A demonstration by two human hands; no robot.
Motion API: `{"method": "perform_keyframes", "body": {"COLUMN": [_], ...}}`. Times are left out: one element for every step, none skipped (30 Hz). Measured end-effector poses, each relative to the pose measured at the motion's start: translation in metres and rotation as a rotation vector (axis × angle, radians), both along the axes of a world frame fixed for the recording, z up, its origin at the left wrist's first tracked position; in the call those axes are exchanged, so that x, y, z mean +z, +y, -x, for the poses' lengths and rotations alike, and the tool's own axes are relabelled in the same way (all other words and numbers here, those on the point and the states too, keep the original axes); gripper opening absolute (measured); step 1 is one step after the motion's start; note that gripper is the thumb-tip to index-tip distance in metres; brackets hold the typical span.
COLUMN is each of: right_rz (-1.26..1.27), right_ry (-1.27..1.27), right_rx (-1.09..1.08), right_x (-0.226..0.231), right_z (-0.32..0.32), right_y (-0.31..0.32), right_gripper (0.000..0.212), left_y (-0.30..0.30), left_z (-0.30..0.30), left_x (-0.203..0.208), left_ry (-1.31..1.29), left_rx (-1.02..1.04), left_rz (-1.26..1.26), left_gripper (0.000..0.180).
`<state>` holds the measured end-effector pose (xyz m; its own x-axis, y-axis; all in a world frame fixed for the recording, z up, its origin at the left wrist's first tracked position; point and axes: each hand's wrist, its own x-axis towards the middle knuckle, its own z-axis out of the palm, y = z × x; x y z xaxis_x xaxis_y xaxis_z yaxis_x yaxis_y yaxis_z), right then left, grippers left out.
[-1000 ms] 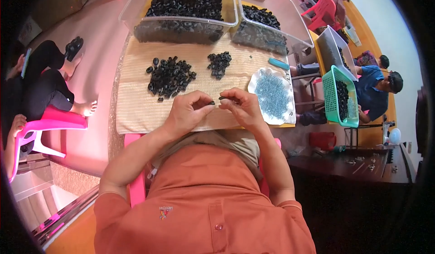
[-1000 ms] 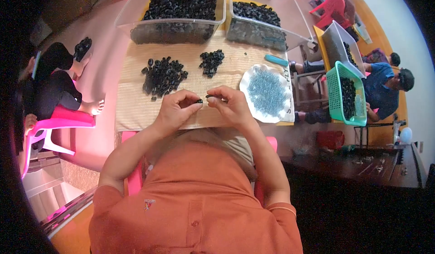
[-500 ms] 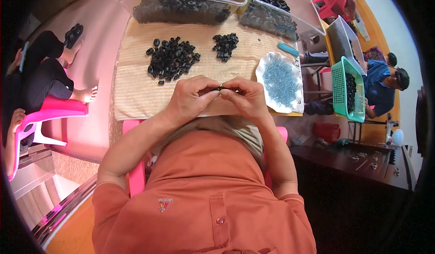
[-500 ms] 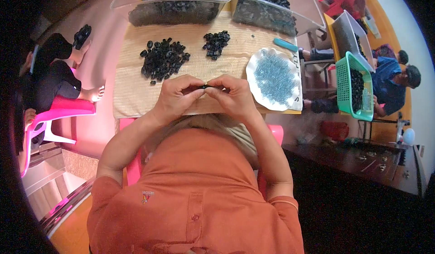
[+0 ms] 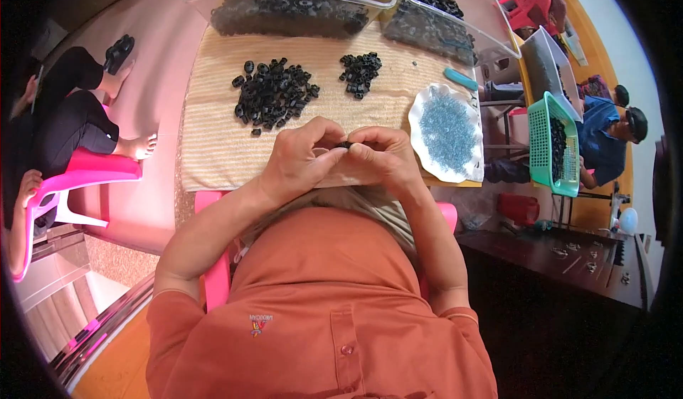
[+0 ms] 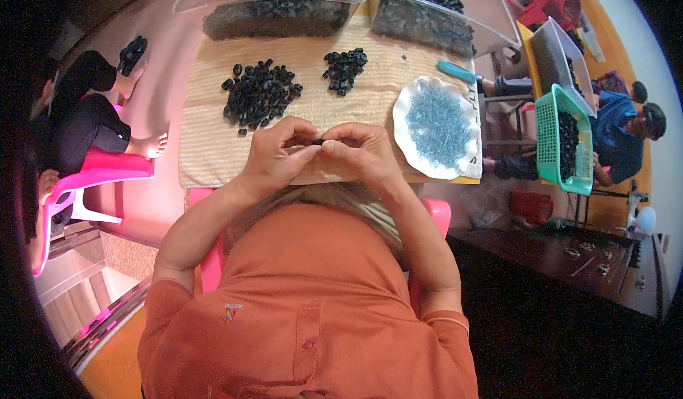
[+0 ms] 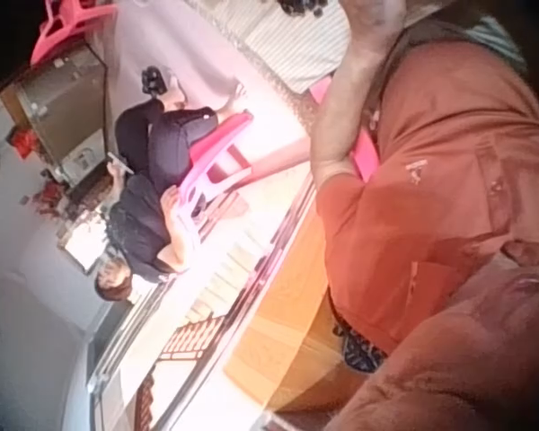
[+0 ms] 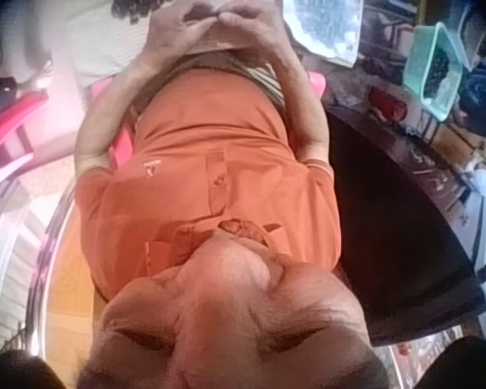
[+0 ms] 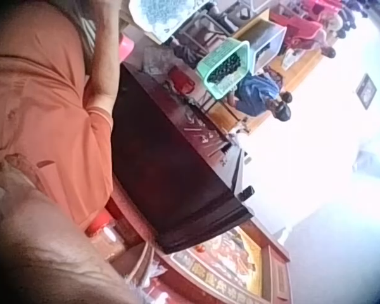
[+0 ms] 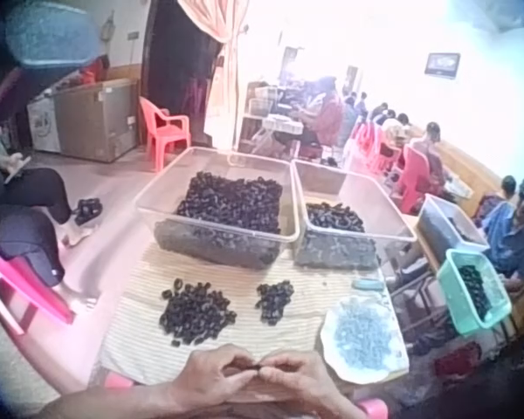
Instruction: Assembling small plastic components by manually inserting tiny beads into them.
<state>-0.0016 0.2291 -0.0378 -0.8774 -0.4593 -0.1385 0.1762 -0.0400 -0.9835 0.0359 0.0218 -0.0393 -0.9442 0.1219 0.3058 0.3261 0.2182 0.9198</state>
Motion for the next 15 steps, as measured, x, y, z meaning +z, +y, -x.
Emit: {"method": "perform_keyframes", "body": {"right_rz": [0.057, 0.058, 0.131, 0.205, 0.205, 0.238, 0.271, 0.272, 0.261, 0.250, 0.250, 0.263, 0.276, 0.275, 0.295], "right_ry": [-0.155, -0.153, -0.213, -0.274, -0.270, -0.315, -0.360, -0.358, -0.324, -0.290, -0.288, -0.273, -0.257, -0.255, -0.268], "right_rx": [-0.002, 0.000, 0.011, 0.023, 0.022, -0.004, -0.030, -0.029, -0.006, 0.017, 0.016, 0.015, 0.015, 0.013, -0.026], "right_x": [0.000, -0.001, -0.002, -0.002, 0.000, 0.002, 0.004, 0.003, 0.001, -0.002, -0.005, -0.008, -0.010, -0.011, -0.012], "right_z": [-0.002, -0.002, -0.002, -0.003, -0.005, -0.009, -0.010, -0.009, -0.009, -0.008, -0.008, -0.008, -0.008, -0.010, -0.012], "right_y": [-0.001, -0.002, -0.002, -0.003, -0.004, -0.008, -0.010, -0.011, -0.011, -0.011, -0.010, -0.010, -0.010, -0.011, -0.014], "right_gripper": [0.015, 0.015, 0.017, 0.019, 0.019, 0.019, 0.019, 0.019, 0.019, 0.019, 0.019, 0.019, 0.019, 0.019, 0.018], "left_y": [-0.001, -0.002, -0.002, -0.002, -0.003, -0.003, -0.004, -0.005, -0.005, -0.005, -0.004, -0.004, -0.004, -0.003, -0.004], "left_z": [-0.001, -0.001, -0.001, 0.000, -0.001, -0.001, -0.001, 0.000, 0.000, 0.001, 0.001, 0.001, 0.002, 0.003, 0.005], "left_x": [0.000, 0.000, 0.000, 0.001, 0.002, 0.003, 0.004, 0.004, 0.003, 0.002, 0.003, 0.004, 0.005, 0.006, 0.007], "left_ry": [0.008, 0.010, 0.040, 0.070, 0.074, 0.090, 0.106, 0.109, 0.145, 0.181, 0.183, 0.178, 0.172, 0.174, 0.197], "left_rx": [0.012, 0.014, 0.016, 0.019, 0.018, 0.020, 0.024, 0.024, 0.028, 0.032, 0.031, 0.039, 0.048, 0.046, 0.043], "left_rz": [0.023, 0.024, 0.035, 0.045, 0.045, 0.068, 0.090, 0.091, 0.105, 0.118, 0.118, 0.118, 0.118, 0.117, 0.131], "left_gripper": [0.023, 0.023, 0.022, 0.022, 0.022, 0.022, 0.022, 0.022, 0.023, 0.023, 0.023, 0.024, 0.025, 0.025, 0.024]}}
